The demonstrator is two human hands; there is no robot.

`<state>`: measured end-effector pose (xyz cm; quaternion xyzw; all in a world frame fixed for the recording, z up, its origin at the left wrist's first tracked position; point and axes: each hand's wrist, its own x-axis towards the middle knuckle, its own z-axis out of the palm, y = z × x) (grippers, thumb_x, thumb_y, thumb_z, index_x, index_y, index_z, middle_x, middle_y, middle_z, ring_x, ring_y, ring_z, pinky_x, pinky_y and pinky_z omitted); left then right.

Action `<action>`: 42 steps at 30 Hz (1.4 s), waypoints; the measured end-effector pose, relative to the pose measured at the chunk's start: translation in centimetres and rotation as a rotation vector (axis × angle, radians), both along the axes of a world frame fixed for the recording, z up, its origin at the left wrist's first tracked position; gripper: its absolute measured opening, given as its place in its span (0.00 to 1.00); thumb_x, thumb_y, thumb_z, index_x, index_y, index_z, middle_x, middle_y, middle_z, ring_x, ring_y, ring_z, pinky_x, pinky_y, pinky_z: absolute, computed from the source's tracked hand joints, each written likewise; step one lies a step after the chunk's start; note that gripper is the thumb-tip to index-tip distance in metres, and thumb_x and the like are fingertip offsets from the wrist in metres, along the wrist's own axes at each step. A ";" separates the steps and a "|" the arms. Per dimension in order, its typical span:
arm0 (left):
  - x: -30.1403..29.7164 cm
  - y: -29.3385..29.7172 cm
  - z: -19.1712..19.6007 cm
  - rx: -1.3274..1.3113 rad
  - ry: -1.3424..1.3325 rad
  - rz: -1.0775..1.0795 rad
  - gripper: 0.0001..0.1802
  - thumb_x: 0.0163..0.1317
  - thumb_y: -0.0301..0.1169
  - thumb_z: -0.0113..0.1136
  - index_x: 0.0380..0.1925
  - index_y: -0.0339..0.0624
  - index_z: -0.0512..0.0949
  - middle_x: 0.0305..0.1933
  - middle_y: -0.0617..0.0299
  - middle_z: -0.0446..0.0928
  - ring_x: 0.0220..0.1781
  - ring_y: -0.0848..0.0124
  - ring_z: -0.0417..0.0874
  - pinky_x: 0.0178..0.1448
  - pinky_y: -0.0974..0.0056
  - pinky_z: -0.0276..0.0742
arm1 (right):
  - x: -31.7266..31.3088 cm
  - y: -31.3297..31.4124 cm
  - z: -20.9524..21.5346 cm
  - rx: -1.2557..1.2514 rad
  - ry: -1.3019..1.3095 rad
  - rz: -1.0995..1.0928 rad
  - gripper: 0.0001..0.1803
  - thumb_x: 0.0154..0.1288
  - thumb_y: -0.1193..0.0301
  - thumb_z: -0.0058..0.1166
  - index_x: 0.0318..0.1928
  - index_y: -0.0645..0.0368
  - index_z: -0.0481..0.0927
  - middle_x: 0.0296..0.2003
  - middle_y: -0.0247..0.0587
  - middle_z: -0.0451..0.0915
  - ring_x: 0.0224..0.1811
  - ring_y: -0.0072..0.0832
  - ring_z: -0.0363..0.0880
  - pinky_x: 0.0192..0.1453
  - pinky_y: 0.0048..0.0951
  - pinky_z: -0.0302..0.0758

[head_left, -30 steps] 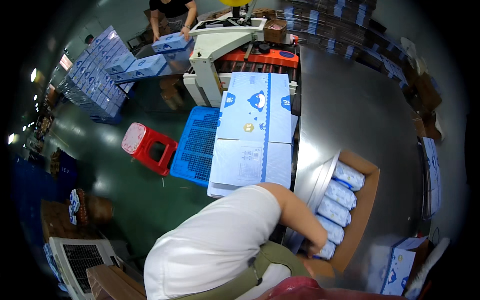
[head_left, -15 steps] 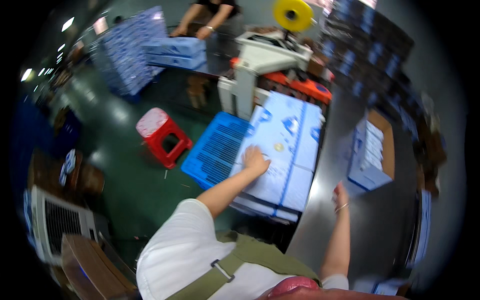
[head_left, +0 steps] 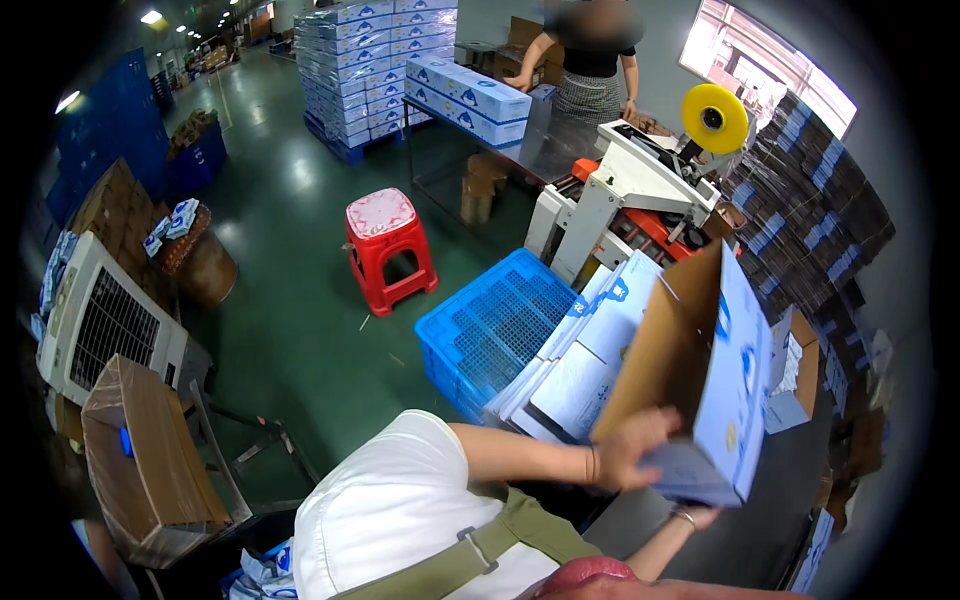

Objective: The person picks up groups of blue packets from a table and places them into cardboard boxes, then closes the box flaps and moves the boxes to the side.

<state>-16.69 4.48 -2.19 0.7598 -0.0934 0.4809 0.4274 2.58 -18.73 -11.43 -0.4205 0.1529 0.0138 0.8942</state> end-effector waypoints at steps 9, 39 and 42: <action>1.8 -8.9 -6.3 -0.172 0.733 -0.625 0.24 0.51 0.33 0.57 0.49 0.38 0.71 0.51 0.45 0.70 0.54 0.53 0.71 0.57 0.55 0.67 | -11.7 -13.9 2.1 -0.760 -0.016 -0.040 0.25 0.60 0.54 0.46 0.47 0.62 0.73 0.46 0.50 0.75 0.48 0.44 0.73 0.54 0.44 0.68; 9.8 -13.8 -0.5 1.075 0.940 -0.835 0.38 0.34 0.56 0.72 0.43 0.41 0.79 0.55 0.52 0.73 0.62 0.53 0.67 0.68 0.46 0.54 | -20.4 -19.2 18.0 -2.353 -0.438 0.389 0.09 0.49 0.66 0.60 0.22 0.58 0.83 0.22 0.44 0.80 0.26 0.41 0.78 0.34 0.41 0.74; 9.2 -14.6 -5.1 0.573 0.780 -0.445 0.54 0.29 0.58 0.72 0.57 0.40 0.66 0.62 0.49 0.63 0.69 0.51 0.55 0.66 0.33 0.47 | -15.1 -32.6 9.7 -1.816 -0.545 0.065 0.33 0.53 0.63 0.61 0.57 0.67 0.68 0.56 0.55 0.70 0.56 0.48 0.69 0.61 0.42 0.66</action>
